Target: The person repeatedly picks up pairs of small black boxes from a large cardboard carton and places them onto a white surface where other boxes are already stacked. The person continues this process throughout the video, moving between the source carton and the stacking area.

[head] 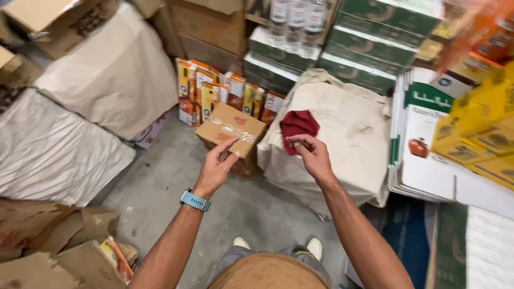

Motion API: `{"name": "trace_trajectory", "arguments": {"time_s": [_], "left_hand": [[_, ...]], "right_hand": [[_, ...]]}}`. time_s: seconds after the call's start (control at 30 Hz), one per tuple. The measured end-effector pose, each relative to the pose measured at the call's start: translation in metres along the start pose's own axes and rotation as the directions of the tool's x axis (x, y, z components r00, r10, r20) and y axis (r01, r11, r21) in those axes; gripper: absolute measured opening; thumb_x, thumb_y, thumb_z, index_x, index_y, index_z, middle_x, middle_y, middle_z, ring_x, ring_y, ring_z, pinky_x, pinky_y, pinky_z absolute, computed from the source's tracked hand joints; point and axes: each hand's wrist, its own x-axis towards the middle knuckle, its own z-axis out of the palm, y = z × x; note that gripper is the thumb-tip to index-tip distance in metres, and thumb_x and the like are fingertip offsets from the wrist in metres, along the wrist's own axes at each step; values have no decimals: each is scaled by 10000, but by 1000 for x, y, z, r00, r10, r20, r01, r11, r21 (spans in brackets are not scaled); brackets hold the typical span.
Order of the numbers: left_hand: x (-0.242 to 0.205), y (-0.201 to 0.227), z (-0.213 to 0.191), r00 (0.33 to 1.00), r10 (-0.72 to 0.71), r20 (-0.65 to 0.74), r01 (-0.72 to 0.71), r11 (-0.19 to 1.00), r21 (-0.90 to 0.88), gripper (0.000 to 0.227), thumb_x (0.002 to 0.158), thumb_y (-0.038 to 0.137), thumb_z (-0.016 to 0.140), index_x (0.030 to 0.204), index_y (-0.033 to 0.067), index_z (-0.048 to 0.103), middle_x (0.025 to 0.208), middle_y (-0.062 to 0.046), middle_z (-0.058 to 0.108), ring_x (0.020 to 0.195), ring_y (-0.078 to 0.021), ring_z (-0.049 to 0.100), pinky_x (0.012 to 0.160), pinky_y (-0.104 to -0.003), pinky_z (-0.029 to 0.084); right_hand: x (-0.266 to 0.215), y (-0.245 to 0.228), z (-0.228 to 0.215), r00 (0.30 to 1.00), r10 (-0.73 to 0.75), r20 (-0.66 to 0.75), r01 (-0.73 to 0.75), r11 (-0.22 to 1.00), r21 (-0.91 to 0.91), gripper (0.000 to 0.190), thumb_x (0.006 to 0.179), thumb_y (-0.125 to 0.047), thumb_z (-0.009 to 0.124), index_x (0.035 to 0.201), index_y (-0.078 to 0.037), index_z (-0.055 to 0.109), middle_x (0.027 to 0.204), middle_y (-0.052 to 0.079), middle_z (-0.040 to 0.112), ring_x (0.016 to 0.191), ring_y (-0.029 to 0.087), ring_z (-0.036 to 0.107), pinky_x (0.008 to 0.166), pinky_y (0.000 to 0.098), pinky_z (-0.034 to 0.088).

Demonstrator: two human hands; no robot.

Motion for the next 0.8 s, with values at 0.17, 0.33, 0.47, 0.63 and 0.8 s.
{"name": "trace_trajectory", "arguments": {"time_s": [0.17, 0.33, 0.47, 0.63, 0.8], "left_hand": [[-14, 45, -148, 976, -32, -217, 51, 995, 84, 506, 935, 39, 647, 1435, 34, 569, 1523, -249, 492, 1457, -376, 372, 1196, -537, 281], [-5, 55, -270, 934, -38, -355, 76, 993, 93, 521, 945, 69, 648, 1457, 69, 549, 1564, -205, 467, 1485, -371, 325, 1193, -588, 237], [23, 48, -354, 908, 21, -418, 34, 992, 122, 504, 956, 73, 636, 1452, 50, 549, 1562, -223, 460, 1481, -393, 321, 1184, -589, 256], [87, 50, -450, 870, 88, -486, -15, 988, 152, 494, 939, 68, 656, 1427, 40, 581, 1513, -239, 504, 1457, -376, 377, 1183, -547, 305], [159, 64, -544, 856, 51, -514, 95, 962, 254, 516, 929, 119, 681, 1436, 158, 599, 1529, -122, 531, 1467, -310, 401, 1168, -525, 353]], "right_hand": [[56, -15, 151, 972, -70, 224, 64, 997, 33, 267, 935, -31, 628, 1170, -76, 747, 1067, 117, 775, 993, 161, 715, 852, 274, 567], [115, -24, 277, 919, -134, 370, 97, 988, 116, 332, 924, -8, 668, 1253, -44, 700, 1120, 151, 759, 1037, 190, 710, 919, 314, 566], [164, -47, 366, 880, -152, 449, 117, 988, 105, 460, 926, 3, 673, 1380, -56, 621, 1230, 140, 710, 1111, 183, 661, 995, 352, 544], [246, -63, 471, 834, -122, 538, 94, 992, 79, 517, 933, -40, 688, 1437, -93, 586, 1290, 134, 688, 1142, 174, 646, 988, 330, 550], [320, -106, 561, 809, -136, 573, 157, 988, 13, 494, 941, -55, 678, 1425, -60, 580, 1314, 197, 684, 1237, 278, 644, 1007, 398, 540]]}}
